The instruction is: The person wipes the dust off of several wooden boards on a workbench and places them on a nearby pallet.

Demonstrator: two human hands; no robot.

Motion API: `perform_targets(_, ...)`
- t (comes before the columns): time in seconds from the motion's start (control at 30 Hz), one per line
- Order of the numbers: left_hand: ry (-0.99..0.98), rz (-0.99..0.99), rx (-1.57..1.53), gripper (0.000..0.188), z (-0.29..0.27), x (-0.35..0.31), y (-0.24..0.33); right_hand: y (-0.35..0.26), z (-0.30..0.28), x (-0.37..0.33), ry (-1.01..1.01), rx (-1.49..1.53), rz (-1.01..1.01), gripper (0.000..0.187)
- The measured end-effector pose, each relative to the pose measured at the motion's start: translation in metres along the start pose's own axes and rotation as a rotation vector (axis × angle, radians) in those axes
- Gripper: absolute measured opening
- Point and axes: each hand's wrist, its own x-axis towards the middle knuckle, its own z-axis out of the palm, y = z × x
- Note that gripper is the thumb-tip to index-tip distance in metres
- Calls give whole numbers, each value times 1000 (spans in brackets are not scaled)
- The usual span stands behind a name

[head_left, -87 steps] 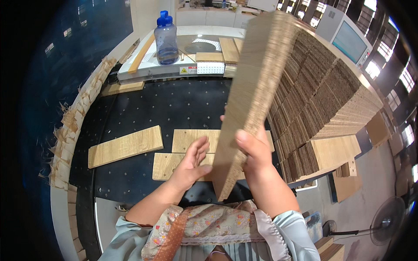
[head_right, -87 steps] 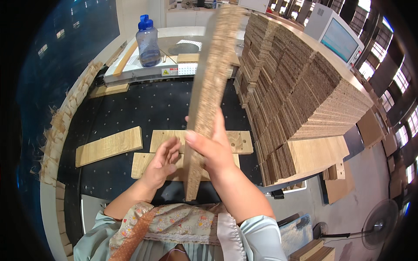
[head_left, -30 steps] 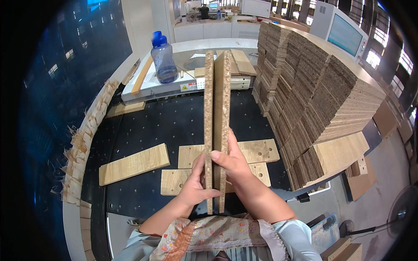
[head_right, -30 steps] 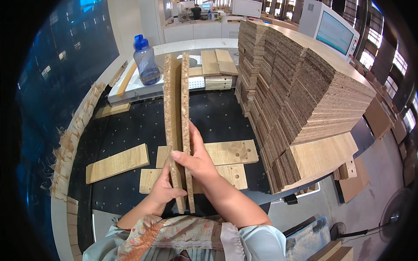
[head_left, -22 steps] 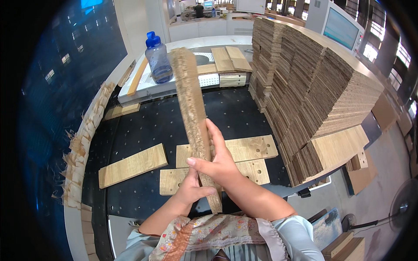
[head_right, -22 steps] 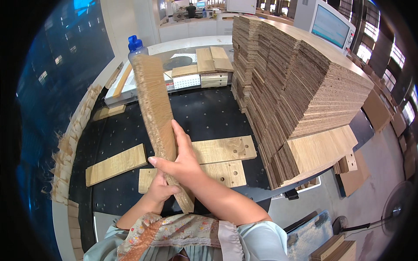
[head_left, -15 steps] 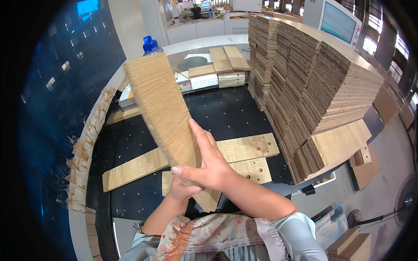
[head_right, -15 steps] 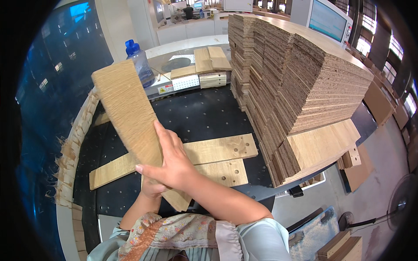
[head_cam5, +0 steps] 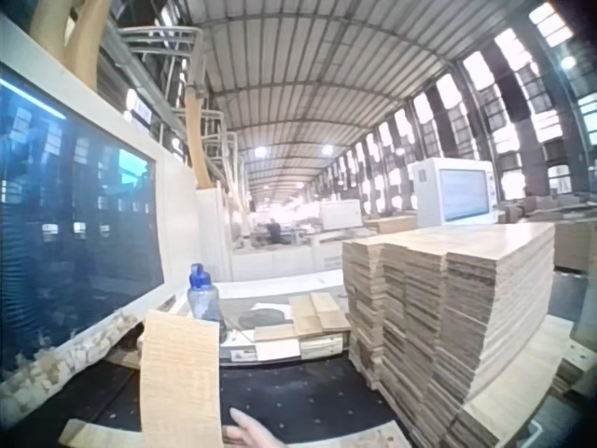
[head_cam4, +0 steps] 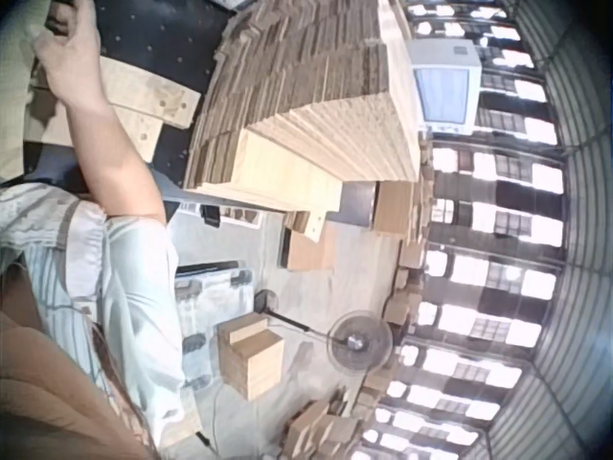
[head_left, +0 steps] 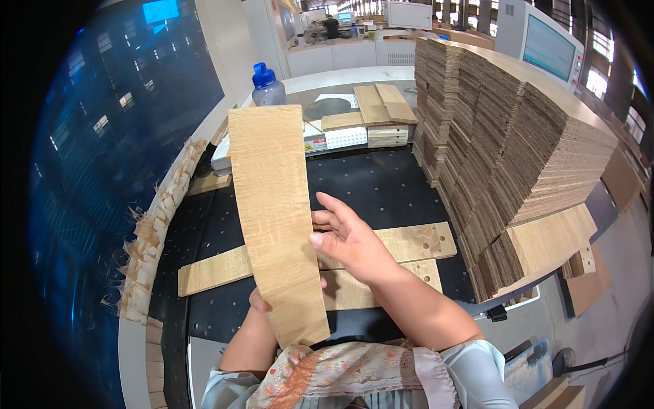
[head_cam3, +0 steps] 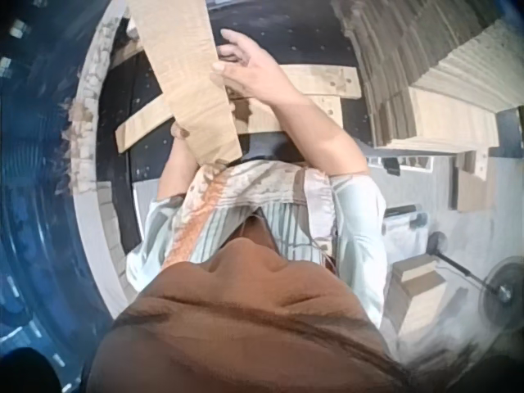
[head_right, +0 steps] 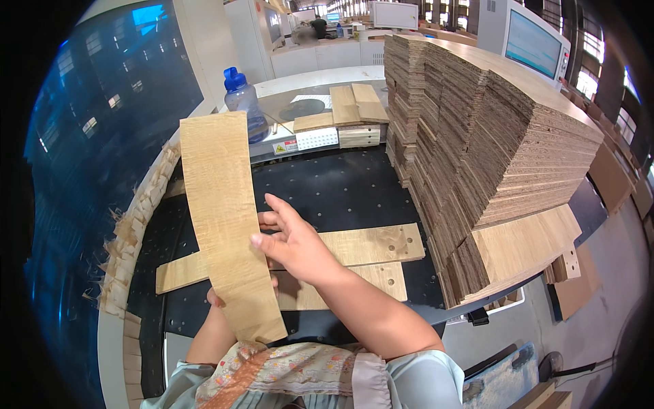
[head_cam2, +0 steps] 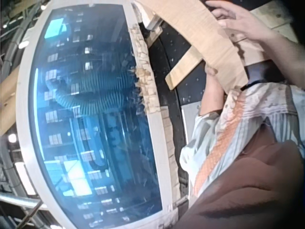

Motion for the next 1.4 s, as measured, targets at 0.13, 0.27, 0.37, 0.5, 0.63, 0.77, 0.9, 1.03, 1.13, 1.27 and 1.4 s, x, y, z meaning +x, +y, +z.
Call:
perform_targets(0.13,-41,-83,-3,110,-1,-13,-3,5,-5,9,-26,189,9,51)
perform_targets(0.27,-62,-156,-51,110,2,-15,0,14,0,5,31,255,10,38)
perform_targets(0.37,-22,-143,-189,105,14,1,5,17,0,1,-7,326,93,35)
perform_targets(0.5,109,-206,76,98,21,16,28,27,-6,6,-29,351,96,34)
perform_targets(0.63,297,-345,575,98,32,22,71,37,-34,6,114,79,66,38)
perform_targets(0.77,186,-212,1634,111,13,11,129,36,-59,-23,211,122,85,41)
perform_targets(0.9,265,-328,1866,107,-24,-36,167,51,-99,-60,333,167,216,42)
perform_targets(1.03,330,-491,2040,104,-60,-75,188,49,-113,-85,412,173,263,33)
perform_targets(1.13,336,-567,2108,105,-75,-79,193,44,-117,-89,419,178,231,30)
perform_targets(1.27,304,-741,2204,117,-88,-75,198,46,-114,-82,389,184,213,27)
perform_targets(1.4,247,-1063,2254,130,-100,-78,201,52,-100,-78,313,224,195,25)
